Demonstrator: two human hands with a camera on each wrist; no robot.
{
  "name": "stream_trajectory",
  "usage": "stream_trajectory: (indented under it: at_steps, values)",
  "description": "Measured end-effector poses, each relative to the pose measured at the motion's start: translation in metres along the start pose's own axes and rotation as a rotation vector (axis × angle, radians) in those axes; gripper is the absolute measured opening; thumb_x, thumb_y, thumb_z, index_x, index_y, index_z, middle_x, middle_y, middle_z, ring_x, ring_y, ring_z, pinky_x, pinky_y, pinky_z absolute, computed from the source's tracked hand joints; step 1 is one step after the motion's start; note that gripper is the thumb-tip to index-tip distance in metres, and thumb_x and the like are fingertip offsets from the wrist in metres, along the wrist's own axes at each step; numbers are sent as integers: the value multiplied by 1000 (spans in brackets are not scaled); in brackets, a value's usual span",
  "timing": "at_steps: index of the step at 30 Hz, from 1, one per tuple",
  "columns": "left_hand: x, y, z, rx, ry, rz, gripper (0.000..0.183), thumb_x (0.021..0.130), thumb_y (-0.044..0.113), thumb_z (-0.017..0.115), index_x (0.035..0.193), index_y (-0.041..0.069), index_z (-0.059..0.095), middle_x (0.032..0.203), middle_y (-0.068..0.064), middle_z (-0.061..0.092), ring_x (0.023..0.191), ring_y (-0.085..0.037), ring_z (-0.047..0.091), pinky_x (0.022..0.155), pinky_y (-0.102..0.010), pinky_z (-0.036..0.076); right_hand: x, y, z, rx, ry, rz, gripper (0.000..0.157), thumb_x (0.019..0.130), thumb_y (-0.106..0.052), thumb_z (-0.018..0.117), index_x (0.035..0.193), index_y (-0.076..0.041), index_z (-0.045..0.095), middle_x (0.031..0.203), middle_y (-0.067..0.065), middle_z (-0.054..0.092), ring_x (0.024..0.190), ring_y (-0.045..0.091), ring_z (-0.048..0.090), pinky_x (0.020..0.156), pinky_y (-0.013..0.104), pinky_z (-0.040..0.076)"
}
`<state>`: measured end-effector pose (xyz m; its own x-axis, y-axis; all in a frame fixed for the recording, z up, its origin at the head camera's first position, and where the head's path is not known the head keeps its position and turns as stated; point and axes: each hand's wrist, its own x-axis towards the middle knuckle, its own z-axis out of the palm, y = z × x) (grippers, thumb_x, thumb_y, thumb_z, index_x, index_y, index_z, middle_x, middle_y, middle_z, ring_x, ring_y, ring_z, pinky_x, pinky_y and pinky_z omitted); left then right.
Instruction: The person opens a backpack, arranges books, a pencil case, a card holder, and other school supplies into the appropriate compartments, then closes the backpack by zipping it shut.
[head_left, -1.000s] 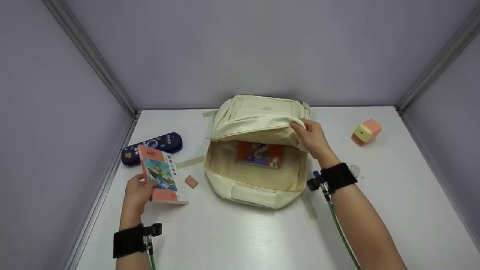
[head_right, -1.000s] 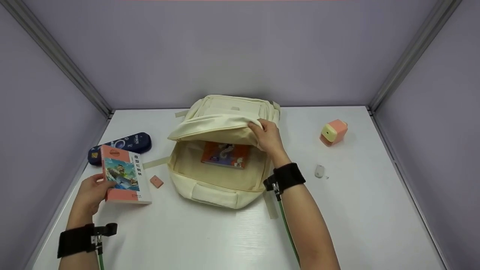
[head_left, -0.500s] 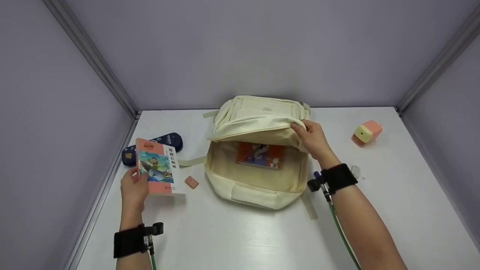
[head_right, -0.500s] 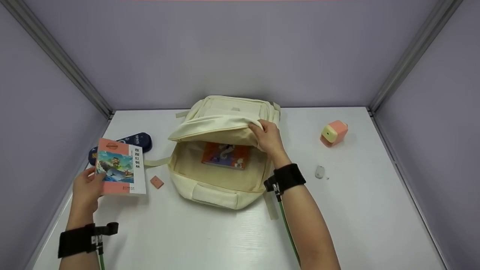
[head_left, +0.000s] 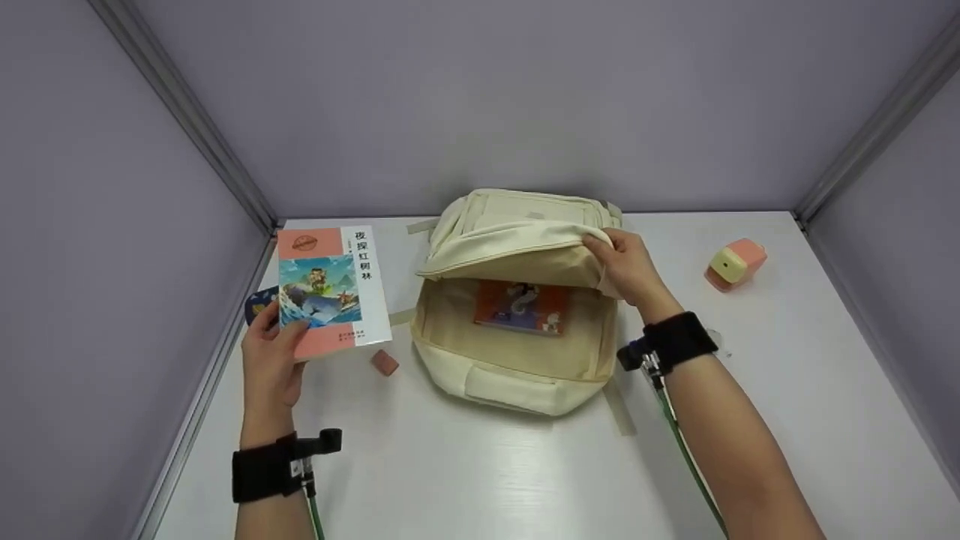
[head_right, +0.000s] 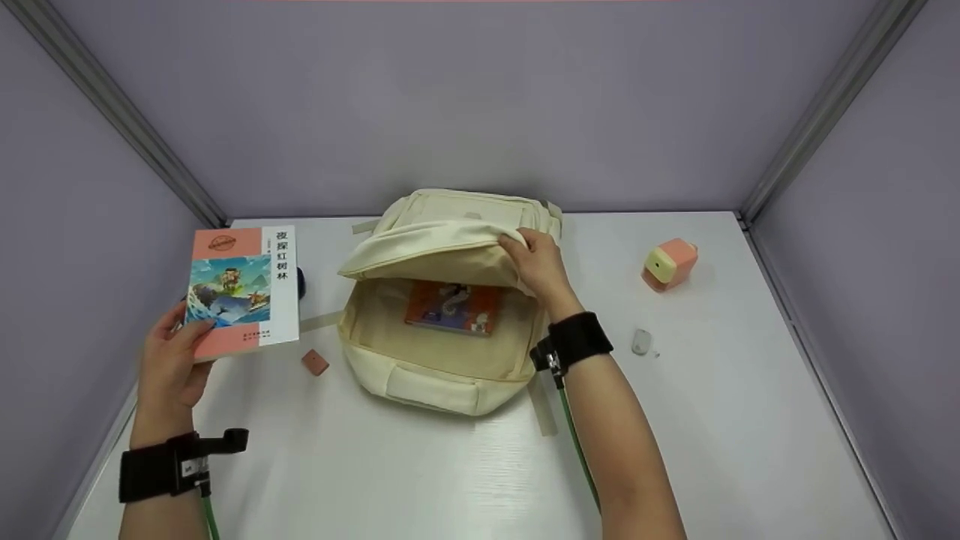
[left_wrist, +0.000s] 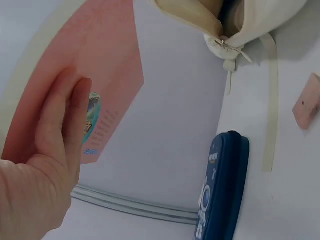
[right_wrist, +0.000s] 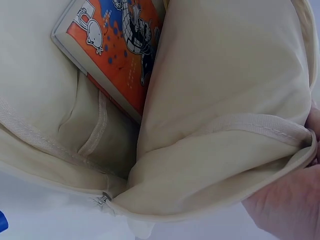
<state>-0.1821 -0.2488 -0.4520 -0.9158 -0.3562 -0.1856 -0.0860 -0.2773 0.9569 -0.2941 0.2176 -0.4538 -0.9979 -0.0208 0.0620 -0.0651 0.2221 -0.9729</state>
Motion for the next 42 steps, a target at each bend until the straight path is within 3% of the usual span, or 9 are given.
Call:
stream_trajectory:
  at_steps: [5,9,16,23,30,42]
  values:
    - [-8,5,15,-141,-113,68,61,95,-4,57,150,7,32,126,-16,48,97,-19,66,73,-30,57,6,4,-2,-3,7,6,29,97,-27,64,83,-2,59,67,-4,49,64,10,48,57,23,41]
    - [-16,6,29,-250,-233,122,59,94,-10,55,148,2,34,127,-16,50,99,-20,65,74,-31,57,7,3,-4,17,-6,23,31,97,-26,64,87,3,59,67,-3,49,65,10,48,57,22,41]
    - [-28,0,55,-270,-438,132,56,94,-11,54,147,-2,38,120,-15,58,96,-23,66,75,-34,57,-1,-16,-6,13,-19,22,29,99,-17,60,92,11,58,70,2,49,67,14,48,58,23,41]
    - [-32,-17,67,-242,-561,22,51,93,-8,55,142,0,47,109,-19,65,84,-26,71,64,-33,58,-10,-29,-4,-3,-34,9,29,100,-15,58,93,13,56,71,2,48,67,13,48,58,22,41]
    - [-34,-36,71,-157,-696,-81,52,92,-5,58,143,-2,45,102,-18,66,78,-24,70,64,-31,57,-10,-32,-6,-56,-31,17,28,100,-18,58,94,10,58,74,3,48,69,15,47,59,23,40]
    - [-30,-63,84,73,-765,-246,52,94,0,57,142,-8,40,106,-16,67,86,-23,70,69,-31,57,-9,-34,-8,-41,-4,12,27,100,-16,59,95,11,59,74,3,49,70,15,48,60,23,41]
